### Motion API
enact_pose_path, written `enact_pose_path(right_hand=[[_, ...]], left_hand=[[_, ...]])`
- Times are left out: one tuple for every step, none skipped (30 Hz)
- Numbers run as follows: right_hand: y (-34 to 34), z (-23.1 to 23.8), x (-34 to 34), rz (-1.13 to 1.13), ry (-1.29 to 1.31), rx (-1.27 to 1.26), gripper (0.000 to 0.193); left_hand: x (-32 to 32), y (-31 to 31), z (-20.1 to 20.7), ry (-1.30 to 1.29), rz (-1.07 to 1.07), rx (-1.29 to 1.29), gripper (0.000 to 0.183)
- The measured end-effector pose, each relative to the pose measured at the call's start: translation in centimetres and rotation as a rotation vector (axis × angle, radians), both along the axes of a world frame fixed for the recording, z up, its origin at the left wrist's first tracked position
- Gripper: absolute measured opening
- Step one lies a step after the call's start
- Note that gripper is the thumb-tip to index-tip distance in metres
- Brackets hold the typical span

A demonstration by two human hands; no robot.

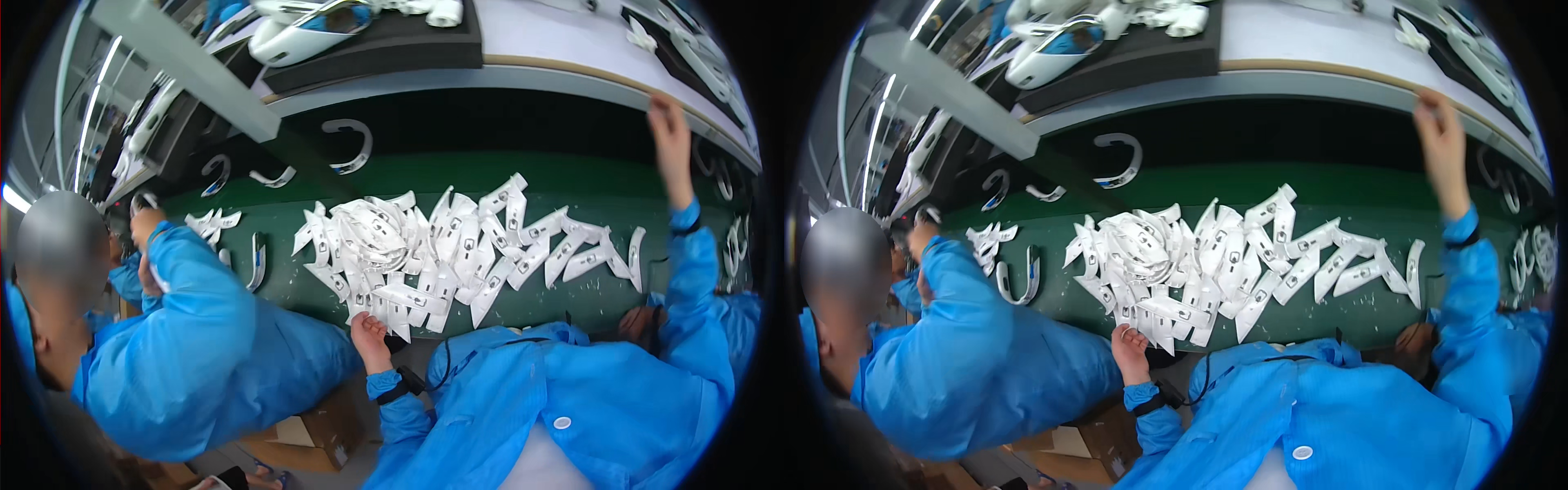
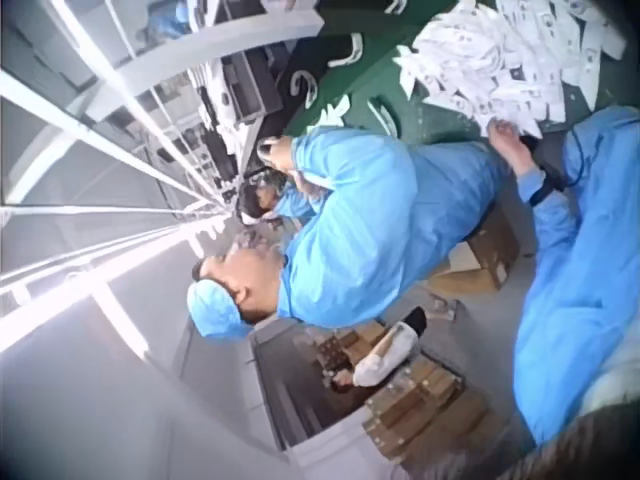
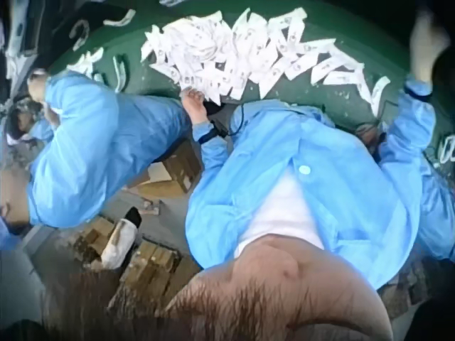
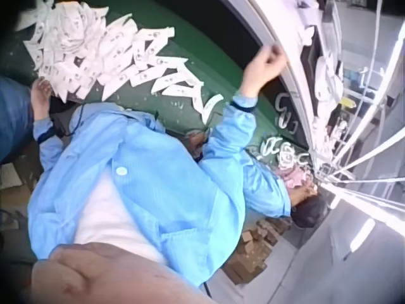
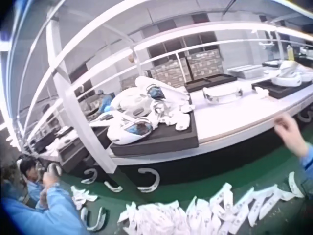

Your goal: Assembling electronic neck devices on a factory production line.

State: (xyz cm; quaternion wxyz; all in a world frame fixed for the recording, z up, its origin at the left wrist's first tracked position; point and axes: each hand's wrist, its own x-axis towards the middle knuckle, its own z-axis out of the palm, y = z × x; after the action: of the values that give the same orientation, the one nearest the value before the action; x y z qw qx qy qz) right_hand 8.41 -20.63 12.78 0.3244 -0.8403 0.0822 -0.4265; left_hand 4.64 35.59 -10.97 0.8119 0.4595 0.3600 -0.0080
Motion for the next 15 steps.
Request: enact_pose_path(right_hand=[[4.2, -2.0, -1.8, 0.140, 0.099, 0.078, 0.015], [8.1, -4.7, -4.0, 0.166, 0.167, 0.059, 0.011], [9.5, -10.5, -6.8, 0.288, 0.225, 0.412, 0.012], [12.6, -16.3, -10.2, 0.130, 0.469, 0.416, 0.012], [16.1, -19.9, -13.2, 0.116, 0.643, 0.640, 0.010], [18.3, -23.8, -16.5, 0.309, 0.598, 0.629, 0.008], [18.4, -23.3, -16.8, 0.297, 0.601, 0.646, 0.008], [18.4, -22.3, -17.0, 0.432, 0.726, 0.679, 0.008], [18.3, -21.5, -17.5, 0.557, 0.848, 0.721, 0.008], [17.5, -21.6, -17.2, 0.423, 0.854, 0.734, 0.008], [16.3, -20.9, -16.4, 0.388, 0.841, 0.620, 0.009], [15.1, -20.7, -15.8, 0.385, 0.868, 0.520, 0.011], [14.1, -20.9, -15.4, 0.350, 0.920, 0.501, 0.011], [13.3, -21.4, -15.6, 0.322, 0.857, 0.562, 0.012], [13.0, -22.0, -16.0, 0.279, 0.828, 0.604, 0.012]], left_hand=[[0.3, -0.8, 0.1, 0.052, -0.005, 0.023, 0.017], [0.5, -2.0, -0.2, 0.032, -0.065, 0.043, 0.018], [1.1, -3.6, -0.2, 0.025, -0.150, 0.040, 0.018], [1.3, -4.8, -0.1, 0.017, -0.219, 0.045, 0.018], [1.4, -6.3, 0.0, -0.017, -0.317, 0.039, 0.017], [1.6, -7.7, -0.2, -0.010, -0.345, 0.036, 0.017], [1.6, -8.3, -0.3, -0.016, -0.426, 0.081, 0.017], [1.6, -9.0, -0.7, -0.021, -0.525, 0.122, 0.017], [1.5, -9.6, -0.8, -0.025, -0.573, 0.133, 0.018], [1.6, -9.9, -0.9, -0.010, -0.622, 0.137, 0.018], [2.0, -10.1, -0.8, -0.028, -0.653, 0.165, 0.018], [2.7, -10.6, -0.7, -0.055, -0.678, 0.189, 0.018], [3.8, -11.3, -0.2, -0.086, -0.706, 0.176, 0.017], [5.1, -12.2, 1.2, -0.165, -0.774, 0.202, 0.017], [6.5, -13.3, 2.4, -0.208, -0.797, 0.179, 0.017]])
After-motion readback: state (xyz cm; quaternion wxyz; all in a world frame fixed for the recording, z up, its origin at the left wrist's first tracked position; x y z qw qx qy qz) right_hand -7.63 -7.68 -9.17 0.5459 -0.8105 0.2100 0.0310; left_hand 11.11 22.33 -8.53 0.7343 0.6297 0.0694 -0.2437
